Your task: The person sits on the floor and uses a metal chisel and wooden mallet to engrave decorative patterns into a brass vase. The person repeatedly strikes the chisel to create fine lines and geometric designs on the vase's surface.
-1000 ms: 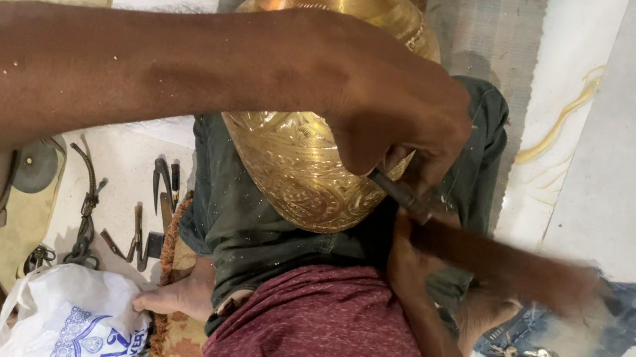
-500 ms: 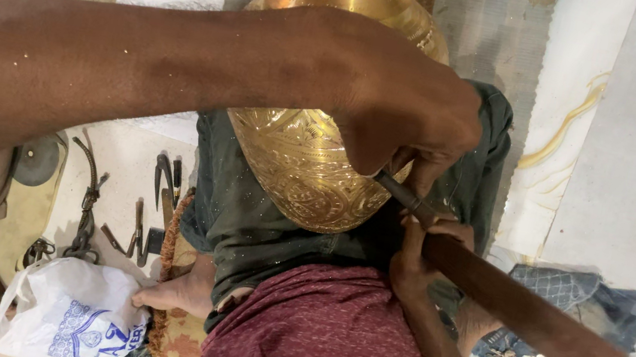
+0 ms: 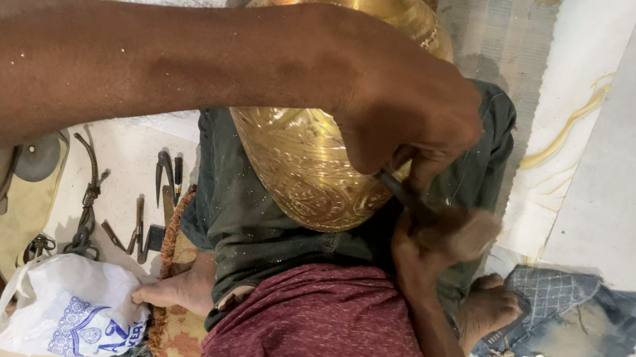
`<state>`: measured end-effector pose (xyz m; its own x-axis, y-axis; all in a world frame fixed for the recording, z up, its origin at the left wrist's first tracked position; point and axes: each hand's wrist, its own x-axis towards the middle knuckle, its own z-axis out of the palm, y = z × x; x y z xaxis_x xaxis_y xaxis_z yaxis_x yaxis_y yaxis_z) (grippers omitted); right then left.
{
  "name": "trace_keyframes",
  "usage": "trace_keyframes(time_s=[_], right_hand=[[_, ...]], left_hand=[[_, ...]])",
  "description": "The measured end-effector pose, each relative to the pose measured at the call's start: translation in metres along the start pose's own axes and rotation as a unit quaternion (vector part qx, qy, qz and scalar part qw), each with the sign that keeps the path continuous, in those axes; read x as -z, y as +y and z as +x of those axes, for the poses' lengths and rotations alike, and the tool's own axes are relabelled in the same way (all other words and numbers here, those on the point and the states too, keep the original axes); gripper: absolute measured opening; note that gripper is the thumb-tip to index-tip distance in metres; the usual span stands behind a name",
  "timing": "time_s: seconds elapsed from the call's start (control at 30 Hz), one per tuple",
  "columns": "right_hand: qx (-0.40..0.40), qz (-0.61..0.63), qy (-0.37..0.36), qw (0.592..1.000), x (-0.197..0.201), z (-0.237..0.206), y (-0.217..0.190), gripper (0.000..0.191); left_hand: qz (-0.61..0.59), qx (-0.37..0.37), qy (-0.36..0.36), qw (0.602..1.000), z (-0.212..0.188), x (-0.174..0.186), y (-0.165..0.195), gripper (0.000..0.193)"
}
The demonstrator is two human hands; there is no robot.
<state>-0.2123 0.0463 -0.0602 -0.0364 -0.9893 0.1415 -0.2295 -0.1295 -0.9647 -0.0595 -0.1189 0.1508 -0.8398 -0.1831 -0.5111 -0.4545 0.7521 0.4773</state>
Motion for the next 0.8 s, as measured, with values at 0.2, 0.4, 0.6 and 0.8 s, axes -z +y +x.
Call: trace_keyframes(time_s=[0.2,0.4,0.6,0.8], right_hand=[[-0.098,-0.282,-0.032,0.954,-0.005,0.007,-0.003,0.018],[0.136,0.095,0.085,0.982,-0.007,0.009,-0.009,0.025],[0.068,0.238,0.101,0.964,-0.011,0.01,-0.013,0.024],[0.104,0.123,0.091,0.983,-0.009,0.003,-0.006,0.026]], left_hand=[[0.015,0.0,-0.012,1.0,-0.003,0.0,0.001,0.021],[0.008,0.02,-0.013,1.0,-0.006,0.001,0.002,0.023],[-0.003,0.02,-0.022,1.0,-0.007,0.003,0.002,0.023],[-0.012,-0.004,0.002,1.0,-0.007,0.002,0.001,0.044]])
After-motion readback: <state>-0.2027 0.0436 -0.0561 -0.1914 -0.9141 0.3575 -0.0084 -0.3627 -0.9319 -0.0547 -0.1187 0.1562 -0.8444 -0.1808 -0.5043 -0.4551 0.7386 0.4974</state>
